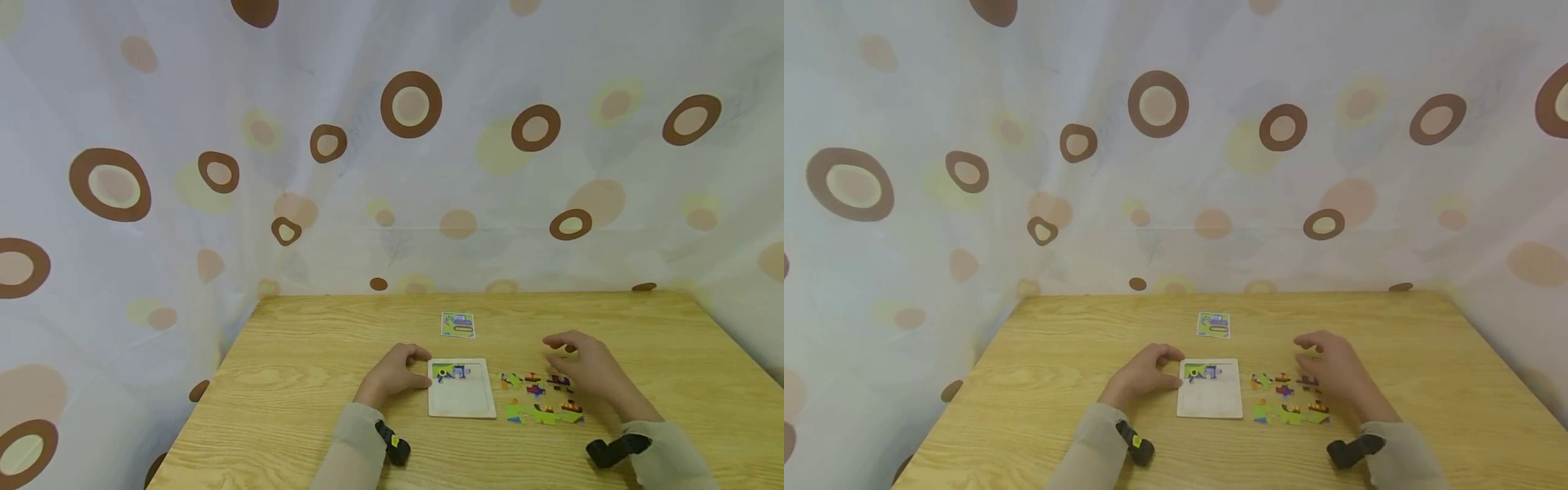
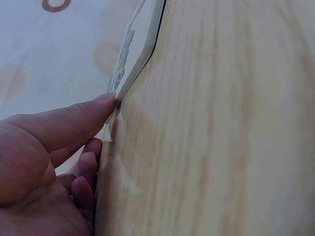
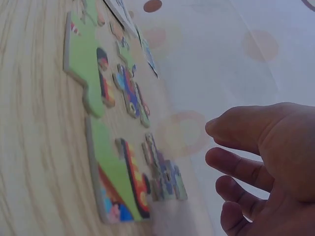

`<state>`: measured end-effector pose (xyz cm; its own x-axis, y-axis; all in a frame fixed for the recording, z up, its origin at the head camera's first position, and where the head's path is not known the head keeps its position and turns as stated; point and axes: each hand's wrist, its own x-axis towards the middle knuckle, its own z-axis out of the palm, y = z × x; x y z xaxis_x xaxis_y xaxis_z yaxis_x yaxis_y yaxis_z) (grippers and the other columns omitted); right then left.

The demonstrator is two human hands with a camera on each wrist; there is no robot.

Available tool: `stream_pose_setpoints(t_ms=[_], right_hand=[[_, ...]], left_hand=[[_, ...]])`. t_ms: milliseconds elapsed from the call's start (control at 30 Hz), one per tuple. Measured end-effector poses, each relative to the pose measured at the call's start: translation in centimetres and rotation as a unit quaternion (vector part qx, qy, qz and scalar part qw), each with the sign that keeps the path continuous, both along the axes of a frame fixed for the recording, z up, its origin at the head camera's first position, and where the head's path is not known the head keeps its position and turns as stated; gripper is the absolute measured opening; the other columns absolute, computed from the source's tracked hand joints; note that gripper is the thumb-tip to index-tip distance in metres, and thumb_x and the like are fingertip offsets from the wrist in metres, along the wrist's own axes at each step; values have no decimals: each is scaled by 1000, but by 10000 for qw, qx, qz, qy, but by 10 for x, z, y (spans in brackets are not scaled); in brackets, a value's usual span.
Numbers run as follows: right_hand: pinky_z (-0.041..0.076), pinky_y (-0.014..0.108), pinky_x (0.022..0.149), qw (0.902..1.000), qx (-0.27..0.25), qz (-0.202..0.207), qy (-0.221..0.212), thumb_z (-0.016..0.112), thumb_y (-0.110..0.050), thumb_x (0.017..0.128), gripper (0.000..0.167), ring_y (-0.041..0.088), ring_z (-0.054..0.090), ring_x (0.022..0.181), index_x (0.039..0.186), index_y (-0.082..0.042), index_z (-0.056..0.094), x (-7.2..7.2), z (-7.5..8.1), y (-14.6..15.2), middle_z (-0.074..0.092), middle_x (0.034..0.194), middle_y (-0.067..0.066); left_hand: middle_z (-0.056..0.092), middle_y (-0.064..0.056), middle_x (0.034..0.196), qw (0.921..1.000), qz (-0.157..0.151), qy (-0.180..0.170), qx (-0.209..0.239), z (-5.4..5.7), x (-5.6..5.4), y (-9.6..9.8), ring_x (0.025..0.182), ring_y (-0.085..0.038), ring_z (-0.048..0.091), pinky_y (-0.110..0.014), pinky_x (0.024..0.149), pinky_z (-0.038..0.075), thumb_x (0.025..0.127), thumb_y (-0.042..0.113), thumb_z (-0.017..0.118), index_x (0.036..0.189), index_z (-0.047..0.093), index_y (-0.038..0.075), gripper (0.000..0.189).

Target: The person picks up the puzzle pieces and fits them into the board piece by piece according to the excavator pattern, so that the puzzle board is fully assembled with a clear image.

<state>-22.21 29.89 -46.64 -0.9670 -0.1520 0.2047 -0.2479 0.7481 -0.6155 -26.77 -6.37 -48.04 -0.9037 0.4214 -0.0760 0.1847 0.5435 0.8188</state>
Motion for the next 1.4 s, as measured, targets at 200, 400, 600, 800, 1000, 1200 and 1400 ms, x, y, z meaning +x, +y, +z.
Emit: stream_pose_setpoints(t_ms=[200,400,600,800,1000,1200,1400], right_hand=[[51,53,78,9998,-33,-36,-216,68,-16,95,35,41,53,106,125,2,63,0,-4,7,59,122,23],[50,55,79,9994,-33,45,-355,68,-18,95,37,43,54,106,126,2,62,-2,-10,16,58,122,23],[51,52,79,9993,-26,112,-342,68,-15,94,34,40,56,104,124,1,64,-2,-12,27,61,121,21],[50,46,79,9991,21,252,-326,70,-13,92,32,31,58,99,120,1,66,-2,-13,30,64,116,17],[50,41,79,9992,120,286,-268,72,-9,90,31,28,58,98,119,0,66,-3,-14,32,65,113,12],[50,41,79,9992,117,306,-215,71,-6,89,29,27,58,97,118,-1,67,-4,-15,32,66,113,11],[49,43,78,9993,231,263,-138,70,-4,89,27,25,58,95,117,-3,68,-6,-17,31,66,112,10]], left_hand=[[58,-5,120,10000,56,-25,-22,0,0,0,112,-25,51,-44,98,42,82,10,81,118,69,12,38],[58,-6,120,10000,29,-19,42,0,0,0,111,-26,51,-45,97,42,81,8,82,117,69,11,38],[58,-4,122,10000,36,-45,62,-3,-1,1,112,-26,52,-44,98,42,82,7,81,117,69,12,38],[58,-4,122,10000,64,-46,49,-3,-1,1,112,-25,52,-44,98,42,82,8,81,116,69,12,37],[59,-4,120,10000,69,-15,53,-2,0,1,111,-25,52,-44,98,42,81,8,82,116,69,11,37],[59,-4,119,10000,43,20,50,-2,0,1,108,-24,51,-44,97,43,82,8,82,117,69,11,37],[60,-3,116,10000,46,50,17,-3,-1,1,106,-23,51,-43,95,43,82,9,82,117,69,11,38]])
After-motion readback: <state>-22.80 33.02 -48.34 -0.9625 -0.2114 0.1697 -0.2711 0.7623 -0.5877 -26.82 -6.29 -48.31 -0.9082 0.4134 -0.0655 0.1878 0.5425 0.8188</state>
